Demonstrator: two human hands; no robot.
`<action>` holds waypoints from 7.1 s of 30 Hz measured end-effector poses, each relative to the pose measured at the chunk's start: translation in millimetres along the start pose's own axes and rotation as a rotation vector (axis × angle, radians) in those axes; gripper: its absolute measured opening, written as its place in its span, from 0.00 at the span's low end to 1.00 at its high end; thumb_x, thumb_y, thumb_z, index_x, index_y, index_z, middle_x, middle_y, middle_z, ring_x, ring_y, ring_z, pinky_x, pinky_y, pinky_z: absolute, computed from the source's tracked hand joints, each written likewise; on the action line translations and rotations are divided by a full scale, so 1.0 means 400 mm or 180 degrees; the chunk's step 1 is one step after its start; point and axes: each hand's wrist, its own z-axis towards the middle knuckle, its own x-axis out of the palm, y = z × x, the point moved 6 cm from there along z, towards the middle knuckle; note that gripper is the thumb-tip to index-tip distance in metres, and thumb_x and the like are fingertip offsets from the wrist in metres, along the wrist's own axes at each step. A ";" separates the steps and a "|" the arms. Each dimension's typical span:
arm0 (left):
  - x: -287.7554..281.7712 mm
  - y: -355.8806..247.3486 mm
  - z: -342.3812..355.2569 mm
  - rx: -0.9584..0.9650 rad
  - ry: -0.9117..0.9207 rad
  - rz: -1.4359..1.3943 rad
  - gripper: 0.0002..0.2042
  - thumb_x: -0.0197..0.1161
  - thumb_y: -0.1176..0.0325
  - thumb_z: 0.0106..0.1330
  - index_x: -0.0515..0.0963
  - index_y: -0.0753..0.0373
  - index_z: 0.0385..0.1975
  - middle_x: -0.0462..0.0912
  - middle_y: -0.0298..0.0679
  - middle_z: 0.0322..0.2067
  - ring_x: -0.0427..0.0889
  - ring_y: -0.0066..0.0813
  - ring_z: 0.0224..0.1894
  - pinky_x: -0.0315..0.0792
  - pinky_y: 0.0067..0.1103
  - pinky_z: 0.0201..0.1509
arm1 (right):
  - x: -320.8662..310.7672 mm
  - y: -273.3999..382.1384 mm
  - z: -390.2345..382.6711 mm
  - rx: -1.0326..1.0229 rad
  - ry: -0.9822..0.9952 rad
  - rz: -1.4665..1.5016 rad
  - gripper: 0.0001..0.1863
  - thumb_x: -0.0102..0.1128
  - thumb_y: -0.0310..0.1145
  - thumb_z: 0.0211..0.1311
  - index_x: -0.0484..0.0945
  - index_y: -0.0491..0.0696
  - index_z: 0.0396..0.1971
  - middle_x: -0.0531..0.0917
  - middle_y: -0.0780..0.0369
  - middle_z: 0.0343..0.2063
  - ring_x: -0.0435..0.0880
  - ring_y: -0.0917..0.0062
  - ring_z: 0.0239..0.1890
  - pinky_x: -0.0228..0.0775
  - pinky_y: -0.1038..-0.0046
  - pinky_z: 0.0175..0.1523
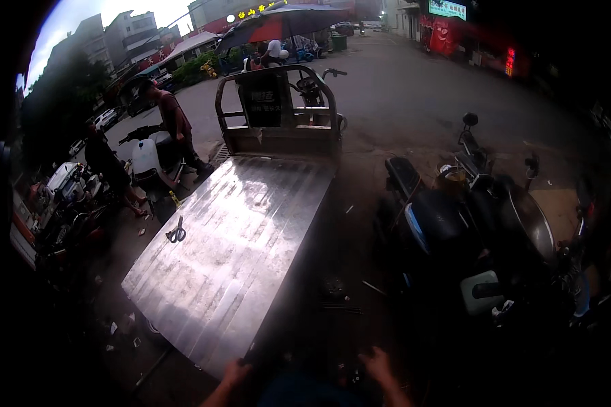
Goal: The person handles brake shoes, sprays lubricant onto the wheel hub, and works on the drum brake assembly using pliers and a wrench.
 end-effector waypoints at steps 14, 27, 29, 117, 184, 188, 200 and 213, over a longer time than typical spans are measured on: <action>0.155 -0.157 0.270 0.0057 -0.0161 0.0382 0.25 0.61 0.54 0.55 0.73 0.65 0.47 0.73 0.54 0.47 0.72 0.54 0.51 0.68 0.37 0.54 | -0.059 -0.177 0.164 0.1290 0.0700 -0.1020 0.32 0.70 0.38 0.47 0.73 0.35 0.49 0.80 0.49 0.45 0.79 0.62 0.50 0.69 0.68 0.55; 0.051 -0.299 0.679 0.1504 -0.0912 0.1346 0.31 0.63 0.59 0.53 0.65 0.66 0.57 0.63 0.51 0.57 0.60 0.51 0.61 0.54 0.39 0.64 | 0.390 -0.399 0.569 0.1090 0.1842 -0.1795 0.20 0.60 0.38 0.54 0.76 0.44 0.45 0.78 0.51 0.45 0.77 0.58 0.48 0.70 0.63 0.52; 0.058 -0.269 0.688 0.1613 -0.1044 0.1415 0.34 0.63 0.49 0.52 0.67 0.67 0.55 0.63 0.52 0.56 0.59 0.53 0.61 0.55 0.40 0.62 | 0.518 -0.569 0.658 0.0507 0.2150 -0.2085 0.16 0.59 0.35 0.52 0.77 0.44 0.41 0.77 0.53 0.44 0.77 0.57 0.47 0.70 0.61 0.51; 0.766 0.342 -1.094 -0.4768 -0.2548 -0.4541 0.13 0.59 0.75 0.47 0.76 0.65 0.36 0.79 0.40 0.28 0.77 0.29 0.27 0.71 0.28 0.30 | 1.126 0.316 -0.146 -0.3366 0.4479 -0.4399 0.64 0.70 0.55 0.41 0.37 0.34 0.65 0.37 0.38 0.66 0.36 0.41 0.68 0.51 0.49 0.66; -1.622 2.691 -0.246 -0.2504 0.0028 0.0013 0.20 0.66 0.64 0.43 0.82 0.56 0.41 0.83 0.47 0.34 0.82 0.43 0.41 0.74 0.32 0.43 | 2.334 0.922 -1.204 0.1412 0.1152 -0.1427 0.29 0.61 0.44 0.55 0.73 0.37 0.51 0.77 0.46 0.48 0.75 0.58 0.54 0.65 0.67 0.58; -1.695 2.760 -0.095 -0.2304 -0.0002 -0.0067 0.21 0.66 0.64 0.43 0.81 0.57 0.41 0.83 0.48 0.34 0.82 0.43 0.41 0.74 0.32 0.43 | 2.456 1.026 -1.117 0.1528 0.1045 -0.0953 0.28 0.63 0.42 0.54 0.73 0.35 0.49 0.80 0.50 0.46 0.78 0.65 0.52 0.65 0.70 0.56; -2.124 2.757 0.505 -0.1443 0.0077 -0.0370 0.12 0.64 0.68 0.45 0.81 0.60 0.32 0.82 0.43 0.25 0.81 0.36 0.28 0.72 0.29 0.34 | 2.808 1.225 -0.952 0.2033 0.0227 -0.0656 0.25 0.62 0.40 0.56 0.74 0.36 0.47 0.81 0.53 0.43 0.78 0.68 0.48 0.66 0.72 0.54; -2.465 2.466 1.070 -0.1404 -0.0220 -0.1623 0.15 0.58 0.77 0.45 0.78 0.67 0.37 0.77 0.39 0.23 0.75 0.26 0.19 0.66 0.20 0.17 | 3.008 1.379 -0.630 0.1747 -0.0544 -0.1172 0.21 0.62 0.39 0.53 0.77 0.42 0.44 0.80 0.52 0.41 0.79 0.62 0.45 0.68 0.67 0.52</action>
